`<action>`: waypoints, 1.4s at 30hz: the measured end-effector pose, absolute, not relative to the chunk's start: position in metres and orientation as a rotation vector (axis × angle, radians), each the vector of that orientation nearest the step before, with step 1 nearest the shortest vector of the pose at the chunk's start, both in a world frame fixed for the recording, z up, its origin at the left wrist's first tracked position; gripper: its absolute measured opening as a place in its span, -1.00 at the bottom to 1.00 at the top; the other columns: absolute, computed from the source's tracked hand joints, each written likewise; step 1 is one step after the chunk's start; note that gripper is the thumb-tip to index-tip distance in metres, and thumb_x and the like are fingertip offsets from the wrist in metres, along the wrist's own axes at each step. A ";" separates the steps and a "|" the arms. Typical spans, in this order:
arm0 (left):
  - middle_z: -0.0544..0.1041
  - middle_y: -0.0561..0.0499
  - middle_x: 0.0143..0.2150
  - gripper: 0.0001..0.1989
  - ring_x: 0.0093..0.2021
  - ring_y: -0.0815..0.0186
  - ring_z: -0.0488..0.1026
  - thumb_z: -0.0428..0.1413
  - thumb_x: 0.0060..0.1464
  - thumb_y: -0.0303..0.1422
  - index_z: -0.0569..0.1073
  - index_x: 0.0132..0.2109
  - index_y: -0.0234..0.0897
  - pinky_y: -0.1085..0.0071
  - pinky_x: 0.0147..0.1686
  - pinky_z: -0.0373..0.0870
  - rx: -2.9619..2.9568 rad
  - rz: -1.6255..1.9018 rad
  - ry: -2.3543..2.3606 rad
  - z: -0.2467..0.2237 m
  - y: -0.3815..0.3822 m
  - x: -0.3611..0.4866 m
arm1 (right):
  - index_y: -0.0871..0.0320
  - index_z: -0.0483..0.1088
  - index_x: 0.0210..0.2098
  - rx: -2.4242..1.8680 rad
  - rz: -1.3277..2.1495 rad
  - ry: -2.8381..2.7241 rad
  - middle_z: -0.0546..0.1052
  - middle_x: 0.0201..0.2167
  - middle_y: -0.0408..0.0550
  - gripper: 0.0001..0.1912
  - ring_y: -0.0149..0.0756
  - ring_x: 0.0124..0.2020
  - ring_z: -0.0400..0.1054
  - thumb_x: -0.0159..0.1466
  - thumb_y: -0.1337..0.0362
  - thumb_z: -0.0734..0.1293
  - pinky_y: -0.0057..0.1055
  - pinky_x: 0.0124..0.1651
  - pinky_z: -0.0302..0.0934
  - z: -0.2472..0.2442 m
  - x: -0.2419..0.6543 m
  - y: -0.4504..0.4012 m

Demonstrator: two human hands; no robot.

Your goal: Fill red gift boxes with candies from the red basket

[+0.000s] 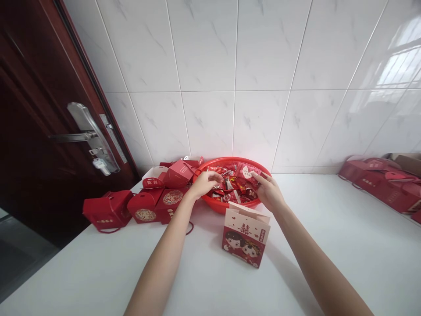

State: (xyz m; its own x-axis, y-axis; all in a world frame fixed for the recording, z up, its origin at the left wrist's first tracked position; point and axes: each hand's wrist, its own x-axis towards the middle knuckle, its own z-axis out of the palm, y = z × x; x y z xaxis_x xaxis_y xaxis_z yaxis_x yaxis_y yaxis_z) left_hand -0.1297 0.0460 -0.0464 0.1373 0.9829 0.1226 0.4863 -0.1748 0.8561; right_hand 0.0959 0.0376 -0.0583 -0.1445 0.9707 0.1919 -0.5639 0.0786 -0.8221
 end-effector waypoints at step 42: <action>0.56 0.00 -0.26 -0.68 -0.22 0.24 0.51 0.17 -0.18 -0.53 0.49 -0.18 -0.27 0.43 -0.28 0.41 1.887 0.739 1.699 -0.051 0.051 -0.120 | 0.13 0.56 -0.39 -0.555 1.471 -0.944 0.65 -0.33 -0.06 -0.68 -0.13 -0.21 0.53 -0.05 0.13 0.63 -0.21 -0.07 0.44 -0.057 0.093 0.037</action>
State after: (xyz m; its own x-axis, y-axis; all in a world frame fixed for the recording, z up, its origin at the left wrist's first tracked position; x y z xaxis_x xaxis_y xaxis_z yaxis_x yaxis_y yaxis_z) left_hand -0.1204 0.0509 -0.0515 0.0775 0.9946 0.0684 0.7280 -0.1034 0.6778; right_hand 0.0933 0.0366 -0.0572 -0.1446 0.9708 0.1915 -0.5785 0.0741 -0.8123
